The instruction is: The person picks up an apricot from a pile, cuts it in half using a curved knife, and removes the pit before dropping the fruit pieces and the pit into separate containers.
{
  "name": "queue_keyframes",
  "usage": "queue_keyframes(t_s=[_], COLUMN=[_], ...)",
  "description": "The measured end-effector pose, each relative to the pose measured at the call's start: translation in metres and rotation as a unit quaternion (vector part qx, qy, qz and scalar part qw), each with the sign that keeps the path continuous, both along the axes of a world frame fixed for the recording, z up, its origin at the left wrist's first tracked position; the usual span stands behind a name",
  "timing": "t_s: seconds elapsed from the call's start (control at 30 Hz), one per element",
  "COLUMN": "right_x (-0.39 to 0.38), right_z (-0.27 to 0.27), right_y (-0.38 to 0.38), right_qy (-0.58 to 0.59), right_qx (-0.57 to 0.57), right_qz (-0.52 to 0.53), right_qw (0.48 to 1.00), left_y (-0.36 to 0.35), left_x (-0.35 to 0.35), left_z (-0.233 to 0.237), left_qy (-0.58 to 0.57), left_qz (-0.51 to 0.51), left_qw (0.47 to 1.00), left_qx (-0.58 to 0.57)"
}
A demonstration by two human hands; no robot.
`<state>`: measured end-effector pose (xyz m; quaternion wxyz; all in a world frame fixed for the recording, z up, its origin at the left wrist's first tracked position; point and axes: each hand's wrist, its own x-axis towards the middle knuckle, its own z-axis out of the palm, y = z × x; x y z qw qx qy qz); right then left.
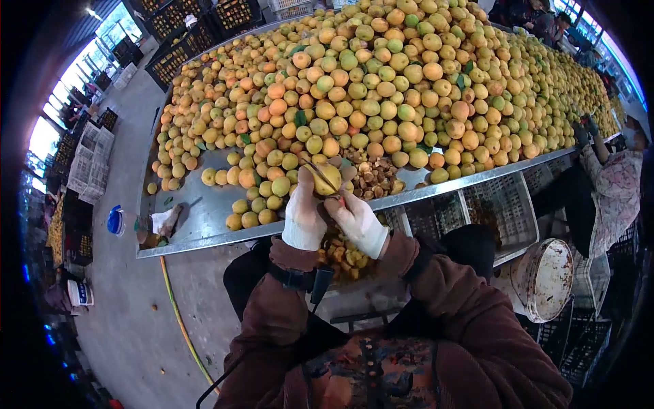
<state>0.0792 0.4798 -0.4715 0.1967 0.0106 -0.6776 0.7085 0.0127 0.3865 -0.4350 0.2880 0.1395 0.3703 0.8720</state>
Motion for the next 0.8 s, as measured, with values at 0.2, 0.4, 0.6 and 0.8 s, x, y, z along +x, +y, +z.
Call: queue_keyframes(t_s=[0.2,0.4,0.6,0.8], right_x=[0.008,0.003,-0.008,0.013], right_z=[0.055,0.048,0.013,0.041], right_y=[0.024,0.030,0.023,0.046], right_qy=[-0.145,-0.079,0.034,-0.183], right_qx=[0.147,0.122,-0.089,-0.046], right_qz=[-0.118,-0.061,-0.128,-0.058], right_qw=[0.971,0.988,0.987,0.980], left_y=[-0.009,-0.002,0.008,0.001], left_x=[-0.001,0.013,0.018,0.008], left_z=[-0.002,0.005,0.006,-0.009], left_qy=[-0.035,0.268,0.205,0.537], left_qz=[-0.027,0.077,0.142,0.200], left_qw=[0.999,0.940,0.917,0.740], left_qx=[-0.004,-0.197,-0.312,-0.352])
